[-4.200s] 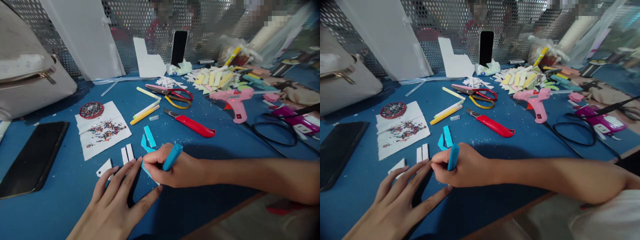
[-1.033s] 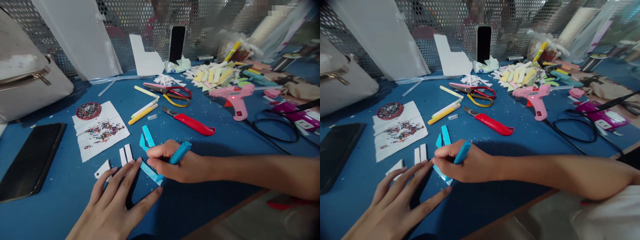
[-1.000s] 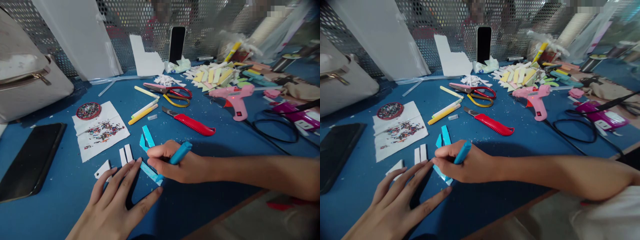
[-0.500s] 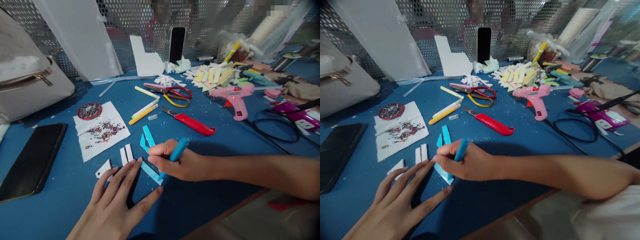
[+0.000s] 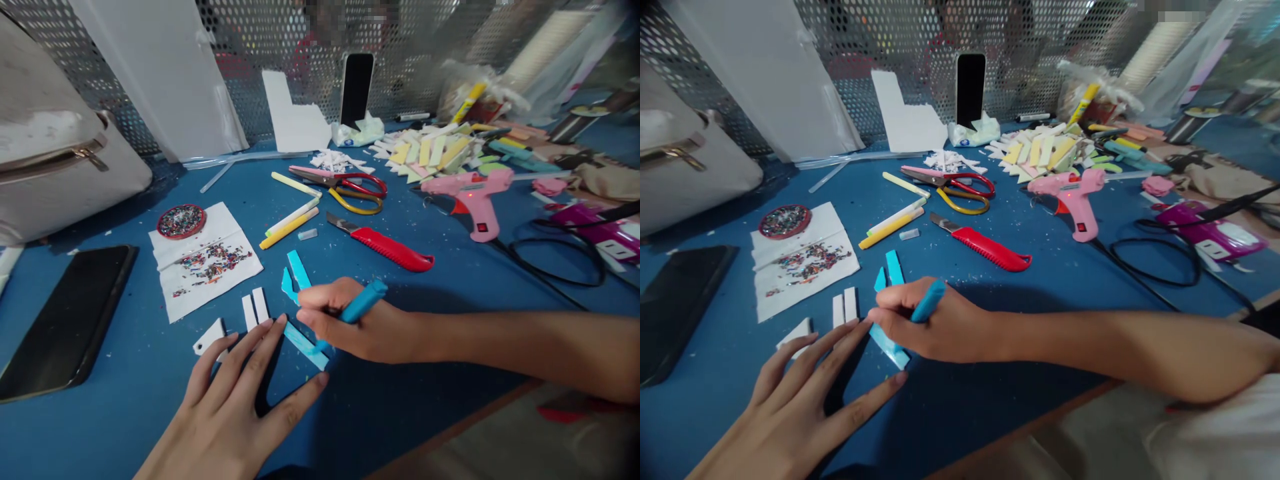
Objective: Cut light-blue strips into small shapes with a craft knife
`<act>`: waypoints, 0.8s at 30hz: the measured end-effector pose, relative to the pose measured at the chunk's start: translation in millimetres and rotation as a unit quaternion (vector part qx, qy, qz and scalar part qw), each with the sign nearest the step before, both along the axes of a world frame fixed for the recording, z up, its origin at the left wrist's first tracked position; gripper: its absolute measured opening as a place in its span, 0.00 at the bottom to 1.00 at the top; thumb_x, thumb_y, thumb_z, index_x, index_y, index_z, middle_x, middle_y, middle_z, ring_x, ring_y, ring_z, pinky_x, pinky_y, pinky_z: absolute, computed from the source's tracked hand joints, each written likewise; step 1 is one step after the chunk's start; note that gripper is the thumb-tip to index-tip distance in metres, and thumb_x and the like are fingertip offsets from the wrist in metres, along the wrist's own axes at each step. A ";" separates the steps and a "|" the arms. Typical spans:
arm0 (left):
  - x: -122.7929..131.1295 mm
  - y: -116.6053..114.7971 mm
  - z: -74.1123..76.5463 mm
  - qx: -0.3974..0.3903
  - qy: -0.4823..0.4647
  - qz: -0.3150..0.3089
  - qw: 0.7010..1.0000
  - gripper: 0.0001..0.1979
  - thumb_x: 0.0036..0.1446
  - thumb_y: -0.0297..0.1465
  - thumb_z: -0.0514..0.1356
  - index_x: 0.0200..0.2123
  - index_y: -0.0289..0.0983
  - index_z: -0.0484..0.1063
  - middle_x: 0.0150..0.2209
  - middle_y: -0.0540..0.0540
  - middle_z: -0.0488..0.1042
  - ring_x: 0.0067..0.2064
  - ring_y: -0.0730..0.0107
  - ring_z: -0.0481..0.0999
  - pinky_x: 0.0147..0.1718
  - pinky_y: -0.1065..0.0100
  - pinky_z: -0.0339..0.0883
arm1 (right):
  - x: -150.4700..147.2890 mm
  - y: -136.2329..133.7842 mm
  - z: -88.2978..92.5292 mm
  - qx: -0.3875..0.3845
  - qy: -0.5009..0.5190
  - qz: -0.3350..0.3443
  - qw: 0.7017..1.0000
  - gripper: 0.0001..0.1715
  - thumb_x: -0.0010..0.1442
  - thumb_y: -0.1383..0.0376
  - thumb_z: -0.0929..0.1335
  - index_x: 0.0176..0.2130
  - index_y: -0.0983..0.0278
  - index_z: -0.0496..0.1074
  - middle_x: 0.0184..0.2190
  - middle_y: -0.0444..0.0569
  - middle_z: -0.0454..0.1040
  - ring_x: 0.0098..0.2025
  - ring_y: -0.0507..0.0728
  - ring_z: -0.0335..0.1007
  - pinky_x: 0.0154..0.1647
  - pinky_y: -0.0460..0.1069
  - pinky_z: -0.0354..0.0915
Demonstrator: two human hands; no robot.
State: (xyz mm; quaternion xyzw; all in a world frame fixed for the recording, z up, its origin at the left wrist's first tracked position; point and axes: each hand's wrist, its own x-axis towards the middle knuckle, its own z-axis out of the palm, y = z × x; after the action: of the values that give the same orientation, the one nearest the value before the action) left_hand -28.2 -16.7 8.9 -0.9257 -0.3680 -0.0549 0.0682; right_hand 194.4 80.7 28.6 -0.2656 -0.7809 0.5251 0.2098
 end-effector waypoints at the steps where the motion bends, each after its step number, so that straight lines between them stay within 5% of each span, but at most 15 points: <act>1: 0.2 -0.1 -0.6 0.001 -0.002 0.001 1.000 0.32 0.63 0.51 0.52 0.67 0.55 0.46 0.68 0.37 0.49 0.68 0.44 0.46 0.58 0.46 0.41 | -0.1 -0.3 -0.4 -0.004 0.000 0.006 1.000 0.23 0.69 0.61 0.61 0.24 0.65 0.54 0.21 0.38 0.54 0.24 0.47 0.49 0.25 0.46 0.49; 11: -0.6 0.9 6.2 -0.037 0.003 -0.008 0.999 0.38 0.57 0.62 0.46 0.67 0.54 0.47 0.68 0.36 0.47 0.69 0.43 0.43 0.58 0.46 0.39 | 0.1 -1.6 -1.0 -0.029 0.029 -0.018 0.999 0.24 0.69 0.60 0.61 0.23 0.65 0.54 0.21 0.38 0.53 0.24 0.48 0.50 0.25 0.45 0.50; 24: -1.0 -0.1 -1.9 -0.001 -0.021 -0.003 1.000 0.31 0.63 0.51 0.52 0.67 0.54 0.49 0.68 0.36 0.50 0.68 0.42 0.49 0.58 0.46 0.42 | -1.4 -1.2 -2.6 0.006 0.010 -0.013 1.000 0.22 0.69 0.59 0.61 0.25 0.65 0.55 0.22 0.39 0.55 0.26 0.48 0.51 0.26 0.46 0.50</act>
State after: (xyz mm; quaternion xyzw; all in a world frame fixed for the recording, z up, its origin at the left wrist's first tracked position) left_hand -29.2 -16.8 7.0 -0.9255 -0.3667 -0.0740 0.0591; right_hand 193.0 79.5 26.0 -0.2691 -0.7786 0.5201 0.2255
